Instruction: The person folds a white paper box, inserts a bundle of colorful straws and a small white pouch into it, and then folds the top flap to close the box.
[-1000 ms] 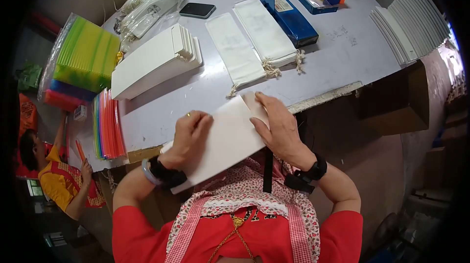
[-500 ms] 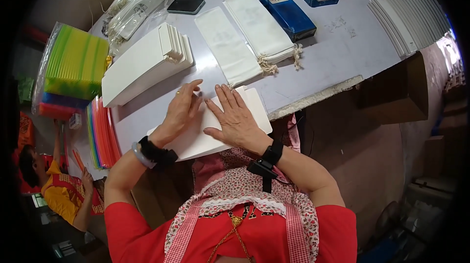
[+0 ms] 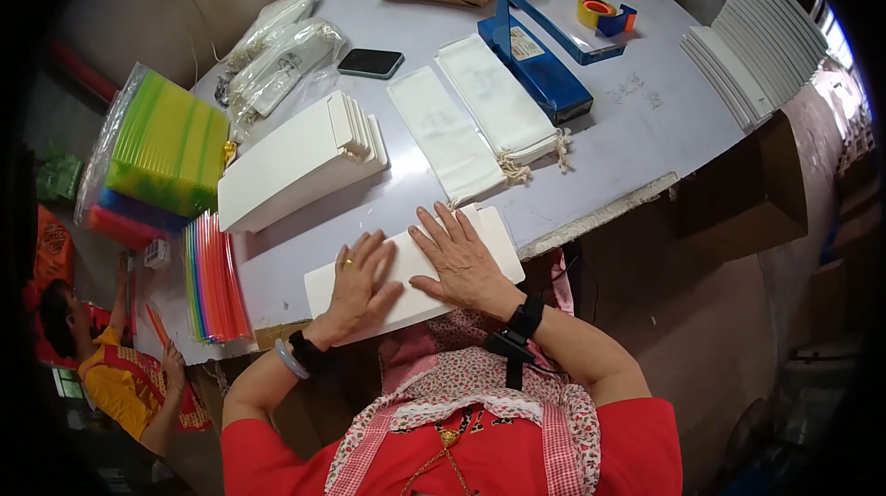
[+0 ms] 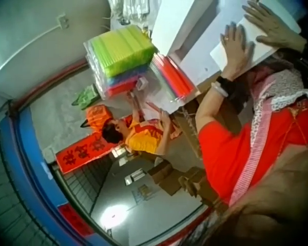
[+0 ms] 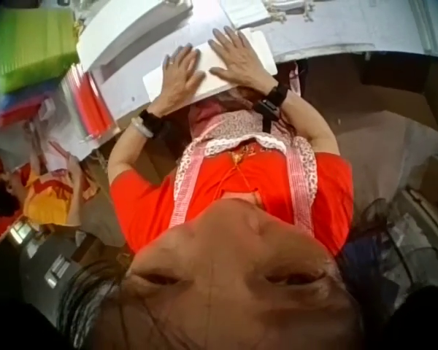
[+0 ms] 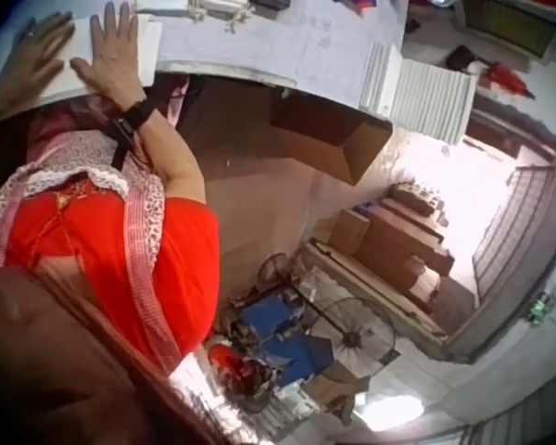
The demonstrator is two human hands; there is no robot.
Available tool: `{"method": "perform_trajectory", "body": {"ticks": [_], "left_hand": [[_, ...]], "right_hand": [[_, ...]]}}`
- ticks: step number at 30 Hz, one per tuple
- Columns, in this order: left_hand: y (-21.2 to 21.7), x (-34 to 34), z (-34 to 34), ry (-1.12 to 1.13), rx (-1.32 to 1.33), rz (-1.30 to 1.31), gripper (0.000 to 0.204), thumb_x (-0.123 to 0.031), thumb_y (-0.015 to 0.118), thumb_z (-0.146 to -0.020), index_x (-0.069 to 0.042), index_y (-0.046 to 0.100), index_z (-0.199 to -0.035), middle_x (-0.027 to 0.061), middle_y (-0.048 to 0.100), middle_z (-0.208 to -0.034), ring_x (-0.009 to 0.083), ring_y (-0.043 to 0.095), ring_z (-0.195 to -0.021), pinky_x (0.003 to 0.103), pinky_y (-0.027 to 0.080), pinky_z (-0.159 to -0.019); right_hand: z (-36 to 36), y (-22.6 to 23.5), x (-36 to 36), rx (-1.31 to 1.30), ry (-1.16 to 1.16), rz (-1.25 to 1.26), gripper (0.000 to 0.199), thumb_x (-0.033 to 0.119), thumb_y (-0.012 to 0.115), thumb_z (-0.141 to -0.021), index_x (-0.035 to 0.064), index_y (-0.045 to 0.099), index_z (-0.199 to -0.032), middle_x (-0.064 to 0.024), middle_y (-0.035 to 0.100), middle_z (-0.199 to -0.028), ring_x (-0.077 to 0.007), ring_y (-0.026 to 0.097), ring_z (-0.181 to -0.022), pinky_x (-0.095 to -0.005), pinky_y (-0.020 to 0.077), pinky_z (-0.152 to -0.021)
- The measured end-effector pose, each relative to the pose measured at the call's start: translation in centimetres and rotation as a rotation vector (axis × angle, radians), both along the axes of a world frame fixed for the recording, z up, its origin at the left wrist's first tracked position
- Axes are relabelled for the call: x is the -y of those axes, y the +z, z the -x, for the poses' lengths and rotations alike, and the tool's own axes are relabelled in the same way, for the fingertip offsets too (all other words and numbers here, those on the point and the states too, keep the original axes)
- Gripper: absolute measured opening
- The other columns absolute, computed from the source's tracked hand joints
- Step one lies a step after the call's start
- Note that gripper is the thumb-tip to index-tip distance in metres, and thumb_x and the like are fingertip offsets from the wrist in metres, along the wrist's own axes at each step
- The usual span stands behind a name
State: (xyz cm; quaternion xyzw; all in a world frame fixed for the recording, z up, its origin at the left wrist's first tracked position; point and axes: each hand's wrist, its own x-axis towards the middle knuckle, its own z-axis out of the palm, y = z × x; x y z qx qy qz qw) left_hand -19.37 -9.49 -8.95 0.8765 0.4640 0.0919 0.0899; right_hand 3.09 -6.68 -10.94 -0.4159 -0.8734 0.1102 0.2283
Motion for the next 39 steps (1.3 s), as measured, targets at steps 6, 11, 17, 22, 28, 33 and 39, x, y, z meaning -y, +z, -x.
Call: {"method": "perform_trajectory", "body": {"ticks": [6, 11, 17, 22, 28, 33, 39], "left_hand": [[3.5, -2.8, 0.4, 0.270, 0.330, 0.766, 0.038, -0.022, 0.070, -0.084, -0.002, 0.059, -0.115, 0.0083, 0.062, -0.109, 0.0170, 0.060, -0.093, 0.030, 0.047, -0.081], [6.7, -0.5, 2.2, 0.312, 0.824, 0.968, 0.030, -0.015, 0.067, -0.088, 0.002, 0.060, -0.111, 0.0030, 0.065, -0.096, 0.0072, 0.059, -0.081, 0.024, 0.048, -0.075], [9.0, 1.1, -0.9, 0.212, 1.287, 0.468, 0.019, -0.009, 0.066, -0.088, 0.001, 0.062, -0.104, 0.0028, 0.064, -0.093, 0.0071, 0.059, -0.080, 0.022, 0.047, -0.071], [11.9, 0.6, -2.3, 0.128, 1.406, -0.202, 0.032, -0.004, 0.067, -0.086, -0.001, 0.054, -0.116, 0.0066, 0.062, -0.101, 0.0084, 0.059, -0.080, 0.023, 0.049, -0.072], [13.3, -0.4, -1.3, 0.132, 1.291, -0.666, 0.045, 0.000, 0.068, -0.085, -0.002, 0.047, -0.124, 0.0103, 0.063, -0.103, 0.0109, 0.061, -0.082, 0.025, 0.051, -0.073], [13.1, -0.9, -1.3, 0.072, 1.306, -0.720, 0.041, -0.001, 0.068, -0.085, -0.002, 0.049, -0.121, 0.0119, 0.063, -0.103, 0.0133, 0.062, -0.086, 0.026, 0.053, -0.075], [12.6, -1.0, -0.5, 0.099, 1.228, -0.685, 0.032, 0.000, 0.069, -0.083, -0.002, 0.057, -0.113, 0.0126, 0.065, -0.101, 0.0148, 0.064, -0.083, 0.026, 0.054, -0.074]], "right_hand": [[-1.8, 0.5, 1.1, -0.194, 0.094, -0.104, 0.060, 0.029, 0.066, -0.082, 0.0035, 0.044, -0.132, -0.0157, 0.037, -0.144, -0.0353, 0.031, -0.135, -0.0476, 0.0271, -0.110], [-4.6, 3.4, 2.6, -0.365, -0.201, -0.399, 0.061, 0.023, 0.069, -0.083, 0.0036, 0.041, -0.134, -0.0152, 0.044, -0.137, -0.0310, 0.041, -0.129, -0.0451, 0.0350, -0.106], [-4.4, 11.4, 0.5, -1.132, 0.005, 0.169, 0.059, 0.008, 0.063, -0.088, 0.0048, 0.035, -0.140, -0.0126, 0.058, -0.120, -0.0199, 0.056, -0.110, -0.0322, 0.0461, -0.092], [-2.5, 16.4, -1.3, -1.054, 0.260, 0.053, 0.055, -0.004, 0.057, -0.089, 0.0061, 0.037, -0.140, -0.0112, 0.065, -0.105, -0.0161, 0.063, -0.096, -0.0251, 0.0505, -0.081], [-1.0, 15.4, -2.1, -0.859, 0.218, -0.078, 0.057, -0.006, 0.060, -0.087, 0.0061, 0.039, -0.138, -0.0121, 0.065, -0.107, -0.0178, 0.064, -0.096, -0.0279, 0.0524, -0.081], [-0.9, 17.1, -2.6, -0.885, 0.231, -0.212, 0.056, -0.007, 0.062, -0.085, 0.0060, 0.042, -0.136, -0.0130, 0.064, -0.111, -0.0190, 0.065, -0.095, -0.0296, 0.0537, -0.081], [-1.1, 16.4, -2.9, -0.835, 0.256, -0.193, 0.050, -0.006, 0.063, -0.084, 0.0042, 0.050, -0.130, -0.0132, 0.061, -0.117, -0.0192, 0.064, -0.099, -0.0295, 0.0541, -0.081]]}}
